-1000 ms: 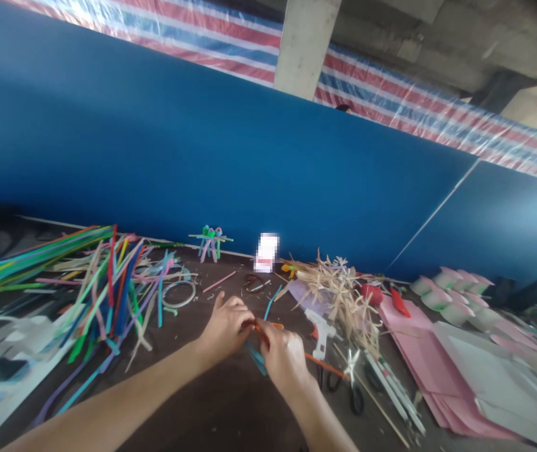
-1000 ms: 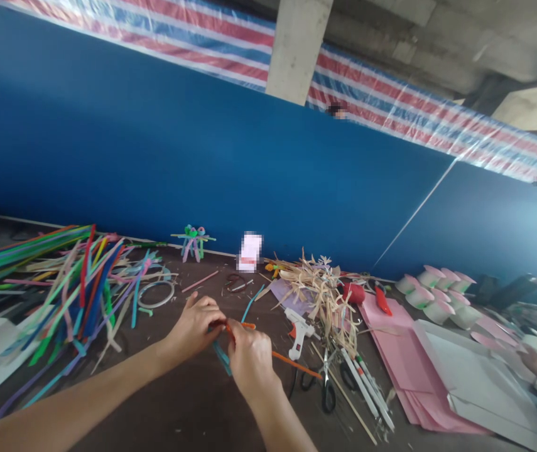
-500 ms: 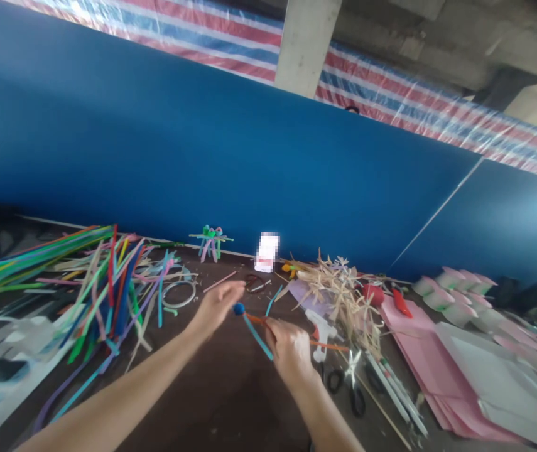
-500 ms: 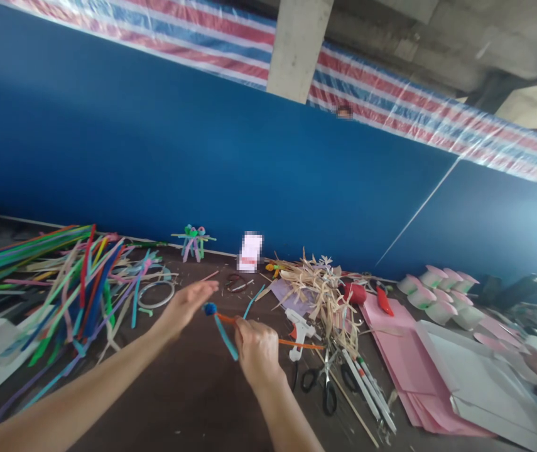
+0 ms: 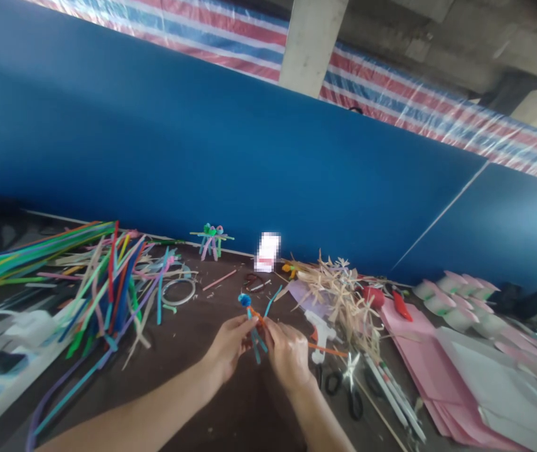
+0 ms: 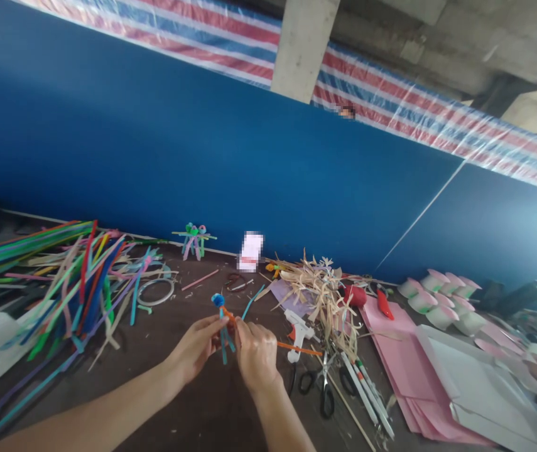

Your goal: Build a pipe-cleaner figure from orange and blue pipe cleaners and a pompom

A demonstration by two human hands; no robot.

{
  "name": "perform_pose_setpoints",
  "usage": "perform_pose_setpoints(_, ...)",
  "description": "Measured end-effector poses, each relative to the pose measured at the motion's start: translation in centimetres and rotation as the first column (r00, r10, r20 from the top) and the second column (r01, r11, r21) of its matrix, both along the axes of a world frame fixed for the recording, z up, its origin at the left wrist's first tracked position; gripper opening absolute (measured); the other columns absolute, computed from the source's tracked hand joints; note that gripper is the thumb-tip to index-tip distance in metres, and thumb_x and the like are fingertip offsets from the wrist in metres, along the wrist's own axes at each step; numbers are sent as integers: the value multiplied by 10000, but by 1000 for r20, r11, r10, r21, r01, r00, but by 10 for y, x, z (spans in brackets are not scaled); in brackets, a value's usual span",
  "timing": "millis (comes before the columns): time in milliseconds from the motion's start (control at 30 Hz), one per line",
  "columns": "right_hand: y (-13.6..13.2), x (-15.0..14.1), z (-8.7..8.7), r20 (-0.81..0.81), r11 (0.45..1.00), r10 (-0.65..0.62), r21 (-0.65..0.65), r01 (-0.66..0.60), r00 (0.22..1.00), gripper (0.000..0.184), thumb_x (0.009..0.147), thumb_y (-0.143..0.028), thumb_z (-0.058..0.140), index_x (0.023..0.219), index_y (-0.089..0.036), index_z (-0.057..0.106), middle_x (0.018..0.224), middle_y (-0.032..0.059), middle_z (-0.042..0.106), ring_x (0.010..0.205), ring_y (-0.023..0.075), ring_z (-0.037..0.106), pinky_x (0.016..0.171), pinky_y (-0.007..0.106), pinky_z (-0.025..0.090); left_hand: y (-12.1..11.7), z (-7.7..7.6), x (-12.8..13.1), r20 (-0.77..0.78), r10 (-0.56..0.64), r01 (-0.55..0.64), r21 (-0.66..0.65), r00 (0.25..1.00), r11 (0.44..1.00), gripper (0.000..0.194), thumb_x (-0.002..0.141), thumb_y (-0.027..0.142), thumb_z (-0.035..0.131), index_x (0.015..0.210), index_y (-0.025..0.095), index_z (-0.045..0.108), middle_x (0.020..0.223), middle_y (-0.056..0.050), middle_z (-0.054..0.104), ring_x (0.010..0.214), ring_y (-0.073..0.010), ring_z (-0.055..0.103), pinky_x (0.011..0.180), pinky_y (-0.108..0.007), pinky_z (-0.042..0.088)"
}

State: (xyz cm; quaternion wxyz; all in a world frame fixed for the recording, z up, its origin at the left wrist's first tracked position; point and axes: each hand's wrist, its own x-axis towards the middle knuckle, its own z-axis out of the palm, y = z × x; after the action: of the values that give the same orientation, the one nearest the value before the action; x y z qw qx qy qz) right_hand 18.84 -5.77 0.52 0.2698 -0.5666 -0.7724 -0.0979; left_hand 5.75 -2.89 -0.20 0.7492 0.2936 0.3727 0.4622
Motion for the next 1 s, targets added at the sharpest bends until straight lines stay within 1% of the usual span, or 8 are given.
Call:
perform_pose_setpoints(133,0,1,-4,26,1000,-5,15,5,1000,224,854,-187,431,1000,-194,602,658,27,615,605,132,549,565,232,321,1,0,-1,-3,-12,12,3,1000,1000,196,617,194,646,805,142,623,697,-16,625,654,-119,556,621,-228,402)
perform_pose_setpoints(233,1,5,-2,37,999,-1,39,0,999,228,853,-171,426,996,-194,602,644,22,607,594,131,543,555,236,319,2,10,-10,53,-125,127,-45,991,991,212,626,176,579,835,162,612,733,-16,637,674,-135,565,631,-253,413)
perform_pose_setpoints(400,0,9,4,89,995,24,93,-33,996,264,832,-127,430,1031,-189,593,645,24,602,589,129,539,541,245,328,12,29,-27,251,-337,383,-165,907,909,377,710,483,505,853,150,611,776,-52,645,666,-174,579,629,-334,447)
perform_pose_setpoints(467,-1,9,6,114,994,36,100,-48,993,266,829,-129,440,1040,-196,587,642,18,596,589,129,537,537,249,329,14,28,-28,197,-320,354,-170,927,920,342,704,458,560,841,149,616,743,-40,646,646,-154,580,614,-303,447)
perform_pose_setpoints(600,-3,6,8,168,993,44,100,-62,985,243,840,-151,448,1034,-209,583,630,11,575,593,133,530,537,255,323,15,20,-21,40,-211,215,-168,977,962,216,614,253,697,781,136,626,716,-38,658,674,-148,598,613,-257,441)
perform_pose_setpoints(700,-2,5,10,195,994,55,87,-73,979,213,850,-167,445,1007,-210,583,636,8,563,596,131,523,546,253,321,17,15,-17,-21,-165,161,-143,986,977,210,557,221,726,717,122,631,674,-42,659,680,-157,603,632,-263,446)
perform_pose_setpoints(833,-1,5,14,181,994,86,57,-98,980,167,852,-181,448,921,-207,598,636,3,546,607,119,518,558,235,320,18,13,-15,-144,-101,100,-12,984,995,202,515,207,732,667,111,640,586,-29,641,624,-151,596,630,-262,443)
perform_pose_setpoints(1000,-2,1,21,73,997,68,-29,-66,995,153,845,-171,446,836,-209,594,668,3,549,638,119,520,595,222,321,16,15,-12,-318,-9,69,177,948,982,123,568,192,667,670,125,649,516,-15,625,561,-151,575,605,-267,429)
